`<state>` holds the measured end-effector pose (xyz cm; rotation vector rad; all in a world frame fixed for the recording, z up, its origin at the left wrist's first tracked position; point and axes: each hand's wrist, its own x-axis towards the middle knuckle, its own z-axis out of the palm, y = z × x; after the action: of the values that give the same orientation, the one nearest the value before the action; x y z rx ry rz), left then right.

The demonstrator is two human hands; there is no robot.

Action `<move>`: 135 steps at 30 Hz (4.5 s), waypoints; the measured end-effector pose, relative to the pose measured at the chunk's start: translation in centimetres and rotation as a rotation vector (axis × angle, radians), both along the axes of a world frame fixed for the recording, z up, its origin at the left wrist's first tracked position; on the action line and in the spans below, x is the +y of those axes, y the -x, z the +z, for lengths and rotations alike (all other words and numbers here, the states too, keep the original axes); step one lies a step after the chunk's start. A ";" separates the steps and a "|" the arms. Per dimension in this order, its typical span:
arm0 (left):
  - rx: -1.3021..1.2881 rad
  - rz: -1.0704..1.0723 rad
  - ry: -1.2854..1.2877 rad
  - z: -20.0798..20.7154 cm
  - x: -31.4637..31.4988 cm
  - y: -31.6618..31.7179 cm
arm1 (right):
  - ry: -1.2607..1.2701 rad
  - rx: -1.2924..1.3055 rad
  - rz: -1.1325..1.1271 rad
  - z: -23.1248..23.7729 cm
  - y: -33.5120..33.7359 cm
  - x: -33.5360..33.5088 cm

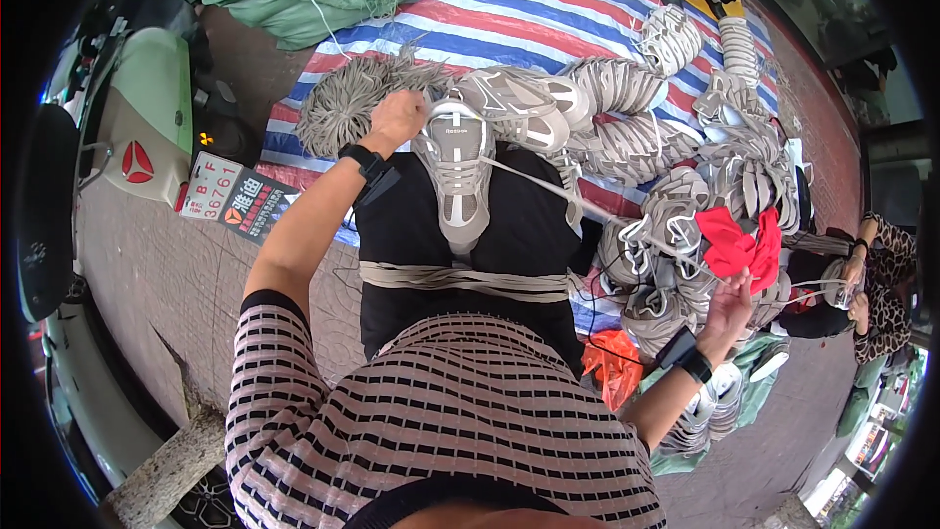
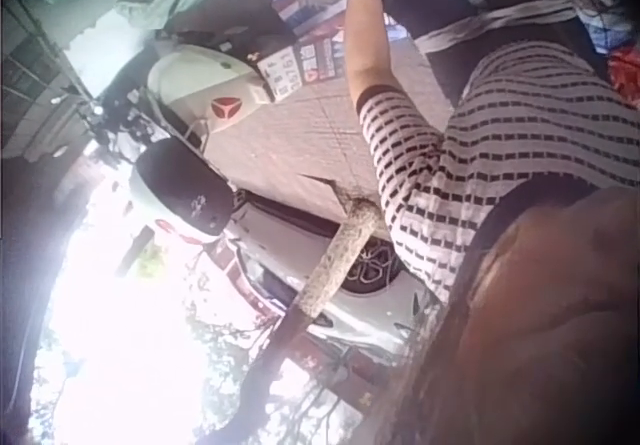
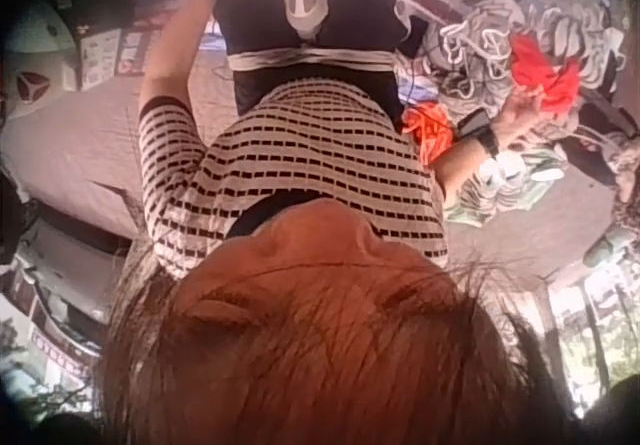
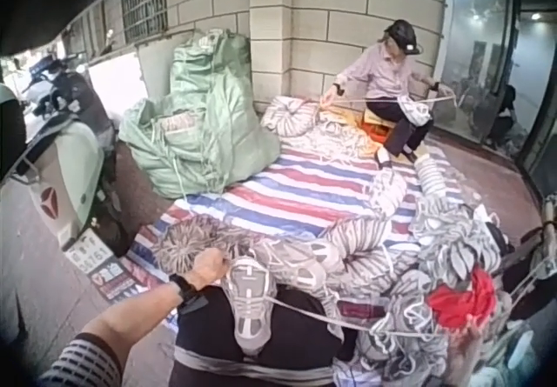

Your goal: Lacing several pairs of athletic shoes while sitting on a mat outdoors.

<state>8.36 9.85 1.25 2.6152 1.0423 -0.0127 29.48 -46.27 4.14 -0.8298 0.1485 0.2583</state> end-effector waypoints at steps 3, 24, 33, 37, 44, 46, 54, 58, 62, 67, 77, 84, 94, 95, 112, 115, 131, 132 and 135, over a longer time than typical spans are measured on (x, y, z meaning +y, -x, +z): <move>-0.821 0.223 1.233 -0.3 1.4 2.2 | 0.004 0.150 -0.191 -0.8 -0.7 2.9; -1.564 0.992 0.916 8.8 7.6 43.0 | 0.064 0.071 -0.086 -1.9 -3.3 6.4; -0.645 0.354 1.038 4.9 -5.0 16.0 | 0.424 -0.078 0.140 2.0 1.9 20.2; -0.502 -0.073 0.492 2.0 -6.3 10.2 | 0.458 -0.142 0.298 1.3 3.9 23.9; -0.430 -0.001 0.227 2.2 -8.7 5.6 | 0.488 -0.182 0.497 0.3 6.2 25.9; -0.445 -0.009 0.172 1.7 -8.6 5.2 | 0.517 -0.174 0.518 0.2 6.6 26.3; -0.549 -0.199 -0.196 -0.3 -7.8 4.0 | 0.539 -0.155 0.519 -1.1 6.8 26.5; -0.546 -0.148 -0.117 -1.5 -7.3 3.5 | 0.505 -0.109 0.547 -1.0 6.6 26.6; -0.550 -0.108 0.036 -2.3 -6.8 3.1 | 0.477 -0.095 0.606 -0.9 6.8 27.1; -0.473 -0.172 0.006 -1.0 -6.9 3.4 | 0.523 -0.251 0.832 -0.8 8.3 30.4; -0.346 -0.465 -0.380 -0.2 -6.3 3.9 | 1.025 -1.266 0.812 -4.1 10.5 37.4; -0.428 -0.486 -0.202 -0.5 -6.2 2.2 | 1.413 -1.851 0.750 -2.9 9.8 38.0; -0.402 -0.406 -0.186 -2.0 -5.6 2.4 | 1.097 -1.805 0.877 -5.1 10.5 40.1; -0.411 -0.419 -0.196 -2.1 -5.5 2.5 | 1.107 -1.808 0.857 -5.2 10.3 40.2; -0.334 -0.448 0.088 1.8 -4.5 3.2 | 0.354 -0.618 0.202 3.5 0.3 22.2; -0.383 -0.428 0.247 1.4 -3.1 3.8 | -0.280 -0.248 0.124 3.5 -8.1 14.9; -0.160 -0.595 -0.256 0.3 -4.1 3.3 | 0.950 -1.437 0.648 -1.3 7.6 34.5; -0.103 -0.574 -0.158 0.3 -3.8 3.3 | 1.119 -1.466 0.786 -0.5 9.1 36.0; -0.056 -0.550 0.025 0.3 -3.3 2.8 | 1.252 -1.663 0.933 -1.3 8.8 38.0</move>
<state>5.59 6.56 1.52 2.7722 0.2779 -0.0782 20.63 -8.29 2.86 -2.0597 -1.8557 0.2442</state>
